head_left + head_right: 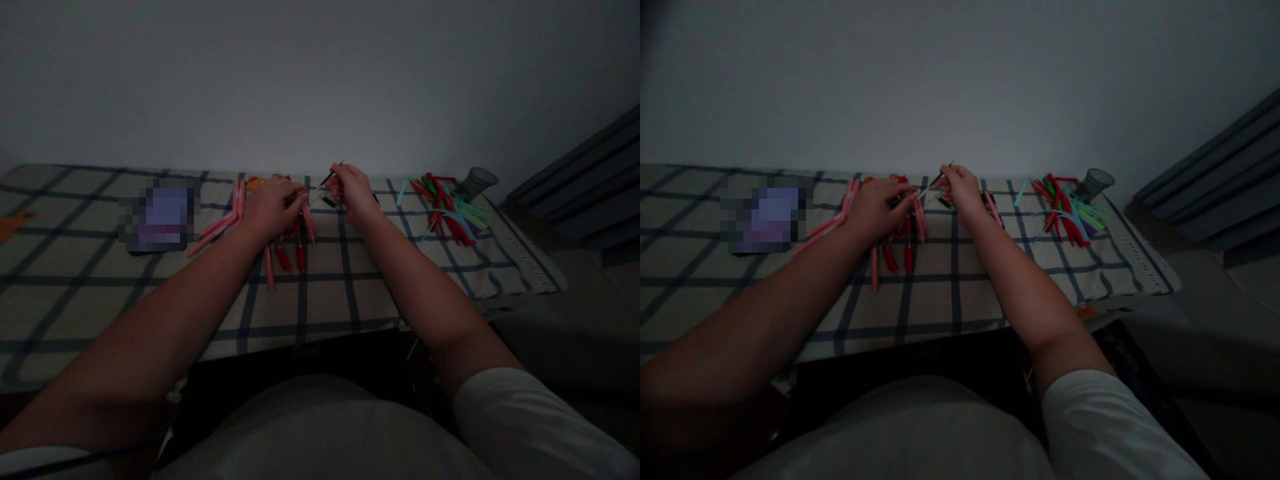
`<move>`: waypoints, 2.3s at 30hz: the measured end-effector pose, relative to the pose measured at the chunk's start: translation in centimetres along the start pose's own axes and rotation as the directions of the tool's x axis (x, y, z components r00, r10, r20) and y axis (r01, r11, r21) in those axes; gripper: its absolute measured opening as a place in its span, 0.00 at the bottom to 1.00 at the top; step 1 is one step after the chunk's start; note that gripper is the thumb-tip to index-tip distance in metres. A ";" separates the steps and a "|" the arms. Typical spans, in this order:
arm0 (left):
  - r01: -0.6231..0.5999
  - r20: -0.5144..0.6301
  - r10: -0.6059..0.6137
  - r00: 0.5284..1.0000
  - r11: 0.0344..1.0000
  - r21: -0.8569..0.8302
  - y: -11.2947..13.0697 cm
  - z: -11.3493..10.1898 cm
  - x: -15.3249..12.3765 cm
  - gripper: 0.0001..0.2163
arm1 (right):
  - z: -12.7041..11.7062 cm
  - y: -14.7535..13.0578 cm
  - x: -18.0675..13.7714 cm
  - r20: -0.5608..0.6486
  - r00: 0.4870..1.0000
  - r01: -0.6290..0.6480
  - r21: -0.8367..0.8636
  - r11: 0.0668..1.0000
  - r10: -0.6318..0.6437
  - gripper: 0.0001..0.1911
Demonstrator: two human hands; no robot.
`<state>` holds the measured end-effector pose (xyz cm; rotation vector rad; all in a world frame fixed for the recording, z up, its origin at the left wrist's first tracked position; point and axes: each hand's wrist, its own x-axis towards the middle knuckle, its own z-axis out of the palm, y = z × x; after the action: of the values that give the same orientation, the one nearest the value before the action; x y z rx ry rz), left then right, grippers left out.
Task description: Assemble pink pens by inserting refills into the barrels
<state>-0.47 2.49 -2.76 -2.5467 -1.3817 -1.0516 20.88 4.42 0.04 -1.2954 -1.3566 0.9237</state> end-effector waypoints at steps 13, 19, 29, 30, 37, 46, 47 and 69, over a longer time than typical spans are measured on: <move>-0.027 0.000 0.027 1.000 1.000 0.013 -0.3 0.1 0.0 0.16 | 0.0 -0.6 -0.4 -0.008 1.000 -0.015 0.021 1.000 0.015 0.20; 0.011 0.046 -0.012 0.999 0.999 0.037 0.2 -0.2 0.1 0.18 | 0.4 -0.4 -0.3 -0.017 0.996 -0.076 0.248 0.966 0.083 0.15; 0.049 0.082 -0.055 0.995 0.997 0.065 0.7 -0.5 0.1 0.18 | 0.8 0.2 0.2 0.030 0.991 -0.128 0.469 0.874 0.129 0.15; 0.047 0.079 -0.053 0.995 0.997 0.068 0.6 -0.5 0.1 0.18 | 0.8 0.2 0.2 0.033 0.992 -0.125 0.469 0.874 0.124 0.15; 0.023 0.063 -0.028 0.998 0.996 0.082 0.4 -0.3 0.1 0.17 | 0.8 0.7 0.4 0.085 0.994 -0.095 0.430 0.898 0.064 0.23; 0.020 0.060 -0.026 0.998 0.995 0.097 0.5 -0.4 0.0 0.17 | 0.8 0.6 0.2 0.117 0.992 -0.097 0.402 0.910 0.054 0.23; 0.023 0.065 -0.029 0.997 0.995 0.095 0.5 -0.4 0.0 0.17 | 0.8 0.7 0.3 0.119 0.992 -0.091 0.403 0.911 0.046 0.24; 0.067 0.039 -0.070 0.997 0.994 0.086 0.6 -0.4 -0.1 0.18 | 1.3 0.6 -0.1 0.170 0.979 0.065 0.258 0.964 -0.111 0.21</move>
<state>-0.28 1.92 -2.31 -2.4920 -1.5007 -0.9332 19.72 4.52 -0.88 -0.9688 -1.3747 1.1345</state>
